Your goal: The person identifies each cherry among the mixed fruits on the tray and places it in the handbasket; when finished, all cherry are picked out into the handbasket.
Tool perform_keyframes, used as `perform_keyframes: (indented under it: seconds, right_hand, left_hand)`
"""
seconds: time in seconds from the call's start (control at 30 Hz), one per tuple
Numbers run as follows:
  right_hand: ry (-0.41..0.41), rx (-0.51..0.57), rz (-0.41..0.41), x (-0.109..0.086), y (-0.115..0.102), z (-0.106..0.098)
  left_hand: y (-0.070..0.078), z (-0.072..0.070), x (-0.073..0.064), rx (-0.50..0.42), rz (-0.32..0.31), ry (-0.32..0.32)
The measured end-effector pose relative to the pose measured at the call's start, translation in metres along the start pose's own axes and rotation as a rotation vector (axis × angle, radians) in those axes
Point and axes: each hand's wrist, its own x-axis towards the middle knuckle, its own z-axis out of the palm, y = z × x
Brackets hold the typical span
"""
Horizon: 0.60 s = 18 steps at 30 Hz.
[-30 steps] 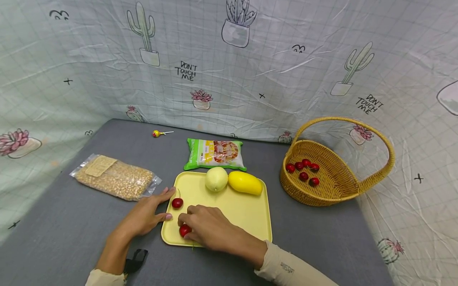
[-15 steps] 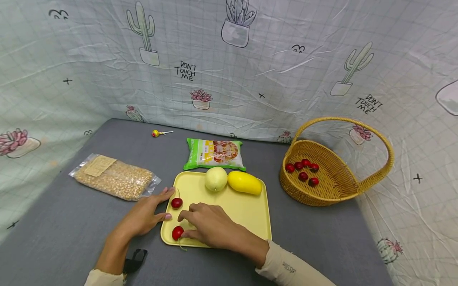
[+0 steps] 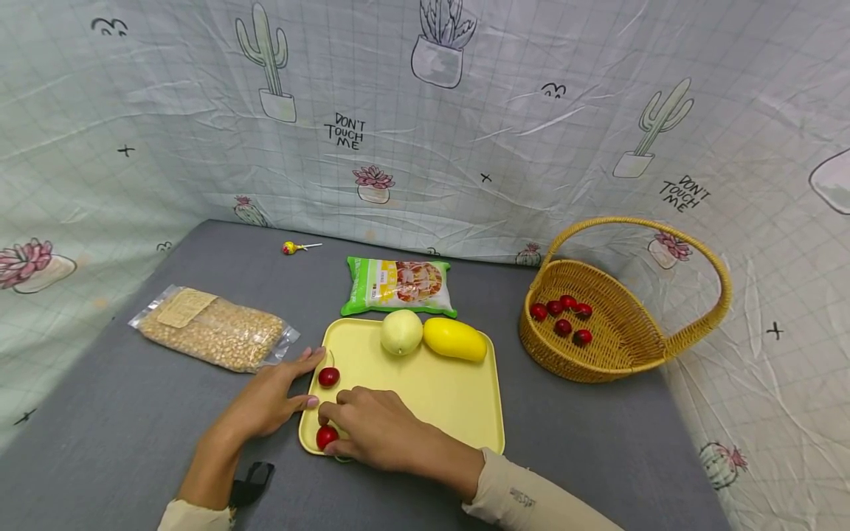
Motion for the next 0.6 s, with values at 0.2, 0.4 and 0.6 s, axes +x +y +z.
perform_keyframes:
  seconds: [0.2,0.4,0.6]
  right_hand:
    - [0.037,0.042,-0.01,0.0016,0.0006,0.0027]
    - [0.03,0.101,-0.003,0.0002,0.0041,-0.0015]
    - [0.014,0.183,-0.001,-0.0053,0.0072,-0.006]
  left_hand:
    - [0.0007,0.0001,0.0009,-0.002,-0.007,-0.015]
    - [0.0015,0.0002,0.0009,-0.002,-0.004,0.0]
    - [0.002,0.0,0.0007,0.004,-0.005,0.001]
